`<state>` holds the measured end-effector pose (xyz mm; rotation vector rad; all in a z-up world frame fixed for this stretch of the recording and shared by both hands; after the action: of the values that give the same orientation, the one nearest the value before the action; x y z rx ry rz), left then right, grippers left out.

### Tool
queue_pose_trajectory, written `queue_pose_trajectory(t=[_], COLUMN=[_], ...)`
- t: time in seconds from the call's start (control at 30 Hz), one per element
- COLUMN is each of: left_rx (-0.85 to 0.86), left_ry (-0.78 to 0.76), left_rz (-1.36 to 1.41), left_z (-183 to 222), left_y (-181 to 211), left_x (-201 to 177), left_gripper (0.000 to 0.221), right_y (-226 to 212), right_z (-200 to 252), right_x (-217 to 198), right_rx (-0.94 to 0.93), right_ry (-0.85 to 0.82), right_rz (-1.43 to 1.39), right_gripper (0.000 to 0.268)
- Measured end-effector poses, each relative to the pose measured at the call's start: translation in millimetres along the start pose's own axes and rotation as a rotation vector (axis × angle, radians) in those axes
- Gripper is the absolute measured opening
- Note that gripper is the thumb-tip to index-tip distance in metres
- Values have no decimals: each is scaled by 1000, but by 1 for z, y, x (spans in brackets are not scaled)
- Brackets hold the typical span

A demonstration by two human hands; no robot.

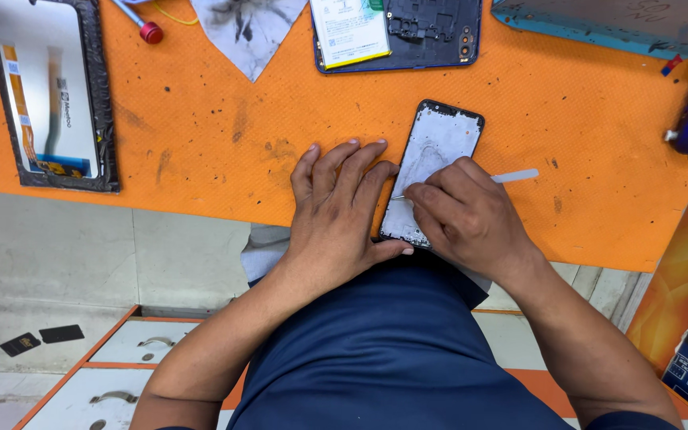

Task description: The person scrapes adhesive from a mobile phone screen frame using a thin tool and then uses a screwdriver on the internal components of the device.

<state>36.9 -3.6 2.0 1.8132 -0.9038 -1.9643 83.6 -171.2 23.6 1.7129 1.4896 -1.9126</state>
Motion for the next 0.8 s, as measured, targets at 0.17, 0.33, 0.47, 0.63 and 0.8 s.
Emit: queue_pose_trajectory(t=[0.17,0.33,0.47,0.63,0.8], left_rx=[-4,-5,1,-4,-9], left_ry=[-1,2,9,30,2], left_rz=[-2,19,5,5,-1], left_z=[0,1,0,3,0], left_y=[0,-2,-2,-2,-2], left_x=[0,2,2,3,4], left_gripper=[99,100,99,97,96], right_y=[-9,-6,-11,-15,-10], right_z=[2,3,4,3,0], right_x=[5,5,7,8,4], right_rx=[-45,-24,-60,-58,-75], right_ry=[-51,-30,-107,-101,-100], right_rz=[-19,-40,-56,-73,-96], right_gripper=[20,20,21,18,18])
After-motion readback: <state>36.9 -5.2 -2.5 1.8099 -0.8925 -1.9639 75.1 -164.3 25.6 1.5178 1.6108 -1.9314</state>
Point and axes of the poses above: each hand's wrist, its own z-axis away from the middle knuckle, its own x-axis out of the palm, y = z × x, the point moved 4 cm from there along -z, towards the middle knuckle
